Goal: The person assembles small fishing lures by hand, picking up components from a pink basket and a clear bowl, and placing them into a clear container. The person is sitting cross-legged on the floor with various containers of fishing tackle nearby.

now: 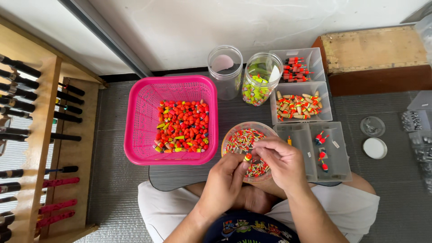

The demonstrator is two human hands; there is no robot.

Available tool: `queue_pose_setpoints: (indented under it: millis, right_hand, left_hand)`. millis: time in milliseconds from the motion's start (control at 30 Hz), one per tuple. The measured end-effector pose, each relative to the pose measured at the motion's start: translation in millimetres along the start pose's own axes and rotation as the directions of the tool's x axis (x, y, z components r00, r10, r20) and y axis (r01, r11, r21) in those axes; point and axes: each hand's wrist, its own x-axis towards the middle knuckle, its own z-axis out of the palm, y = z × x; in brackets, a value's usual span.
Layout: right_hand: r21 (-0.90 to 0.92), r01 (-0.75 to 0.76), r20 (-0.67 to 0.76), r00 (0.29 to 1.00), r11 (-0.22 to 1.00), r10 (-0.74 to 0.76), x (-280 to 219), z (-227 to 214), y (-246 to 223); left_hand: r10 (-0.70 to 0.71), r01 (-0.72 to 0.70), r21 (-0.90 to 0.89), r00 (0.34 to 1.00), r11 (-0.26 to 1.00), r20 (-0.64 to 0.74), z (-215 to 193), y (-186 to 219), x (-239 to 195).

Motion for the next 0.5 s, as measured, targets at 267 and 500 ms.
queue_pose_setpoints:
  millis: [267,500]
  right_hand:
    - [-0.054,0.002,0.008,1.0,0.999,-0.001,-6,3,-10]
    - [-0.348,0.215,0.123,0.975,0.913,-0.183,0,1,-27]
  left_hand:
    - [0.021,-0.018,0.095,1.0,0.995,-0.022,1,-7,-1]
    - [0.028,-0.027,0.132,1.0,0.991,-0.01,1,-15,-4]
